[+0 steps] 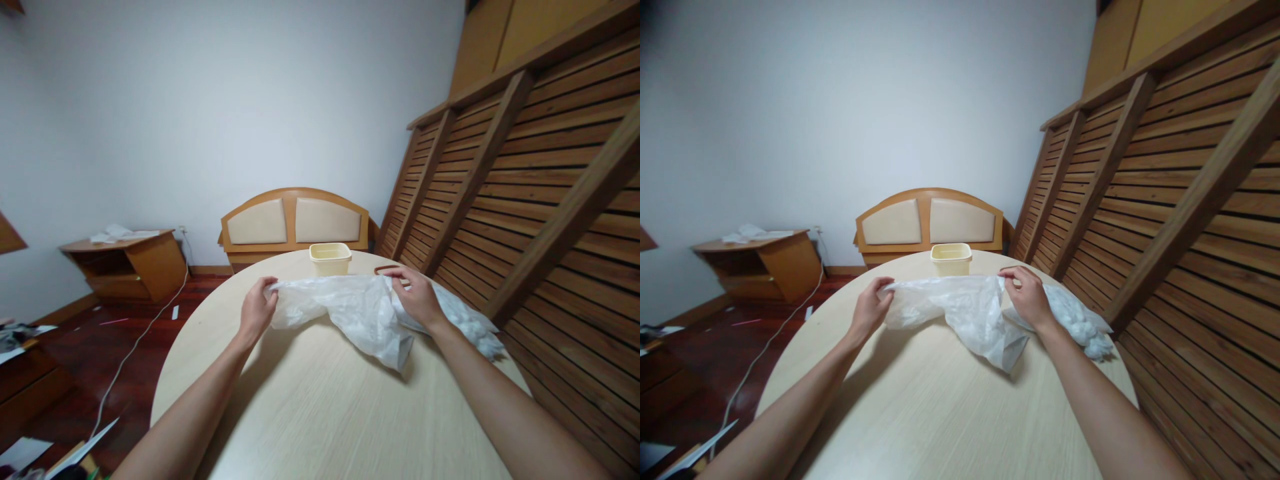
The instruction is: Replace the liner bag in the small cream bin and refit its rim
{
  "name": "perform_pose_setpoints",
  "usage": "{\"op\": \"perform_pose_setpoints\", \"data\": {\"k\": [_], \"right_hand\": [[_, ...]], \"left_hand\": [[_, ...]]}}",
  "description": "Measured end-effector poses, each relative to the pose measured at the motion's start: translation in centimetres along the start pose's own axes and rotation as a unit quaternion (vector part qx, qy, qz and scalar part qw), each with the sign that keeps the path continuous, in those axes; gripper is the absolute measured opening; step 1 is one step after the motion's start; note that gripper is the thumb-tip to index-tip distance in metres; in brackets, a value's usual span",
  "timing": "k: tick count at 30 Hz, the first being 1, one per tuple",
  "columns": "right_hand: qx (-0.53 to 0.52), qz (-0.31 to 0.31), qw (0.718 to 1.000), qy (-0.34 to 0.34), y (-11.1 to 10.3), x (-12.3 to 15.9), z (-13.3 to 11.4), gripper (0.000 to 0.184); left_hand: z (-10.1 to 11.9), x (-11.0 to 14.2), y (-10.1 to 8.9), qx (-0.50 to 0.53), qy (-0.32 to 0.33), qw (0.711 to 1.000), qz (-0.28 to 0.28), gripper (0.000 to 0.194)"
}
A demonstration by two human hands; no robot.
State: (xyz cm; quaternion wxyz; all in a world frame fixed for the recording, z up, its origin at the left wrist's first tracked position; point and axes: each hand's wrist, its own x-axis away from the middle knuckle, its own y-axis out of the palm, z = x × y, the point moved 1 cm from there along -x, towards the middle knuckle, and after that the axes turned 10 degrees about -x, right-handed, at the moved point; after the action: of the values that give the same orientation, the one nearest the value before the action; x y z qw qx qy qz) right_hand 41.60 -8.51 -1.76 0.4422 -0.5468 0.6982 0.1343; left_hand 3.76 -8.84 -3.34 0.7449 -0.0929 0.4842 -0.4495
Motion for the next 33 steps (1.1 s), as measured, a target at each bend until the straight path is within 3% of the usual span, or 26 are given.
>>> {"op": "perform_pose_setpoints", "data": {"k": [7, 10, 14, 18, 20, 23, 27, 33], "right_hand": [[0.022, -0.038, 0.999, 0.003, -0.2, -0.1, 0.7, 0.028], [0.015, -0.092, 0.996, -0.002, 0.7, 0.3, -1.0, 0.029], [0.027, -0.211, 0.976, -0.042, 2.8, 1.4, -3.9, 0.027], [0.051, -0.282, 0.954, -0.09, 4.3, 2.6, -5.4, 0.058], [0.056, -0.301, 0.945, -0.112, 4.7, 2.9, -5.6, 0.062], [0.065, -0.316, 0.938, -0.129, 4.9, 3.0, -5.5, 0.045], [0.072, -0.316, 0.937, -0.129, 4.6, 2.6, -4.3, 0.02], [0.09, -0.289, 0.947, -0.107, 3.3, 1.9, -2.3, 0.021]], "left_hand": [[-0.1, 0.1, 0.5, -0.006, 0.045, 0.999, -0.016, 0.022], [0.6, 0.7, 0.9, 0.0, 0.098, 0.993, -0.068, 0.018], [2.2, 2.0, 1.1, 0.021, 0.198, 0.966, -0.164, 0.017], [4.0, 3.1, 0.7, 0.065, 0.26, 0.93, -0.252, 0.022], [4.7, 3.3, 0.3, 0.097, 0.282, 0.909, -0.292, 0.026], [5.1, 3.4, 0.1, 0.145, 0.262, 0.897, -0.325, 0.036], [4.2, 3.0, 0.6, 0.161, 0.183, 0.918, -0.313, 0.034], [3.0, 2.9, 1.2, 0.111, 0.176, 0.924, -0.32, 0.029]]}}
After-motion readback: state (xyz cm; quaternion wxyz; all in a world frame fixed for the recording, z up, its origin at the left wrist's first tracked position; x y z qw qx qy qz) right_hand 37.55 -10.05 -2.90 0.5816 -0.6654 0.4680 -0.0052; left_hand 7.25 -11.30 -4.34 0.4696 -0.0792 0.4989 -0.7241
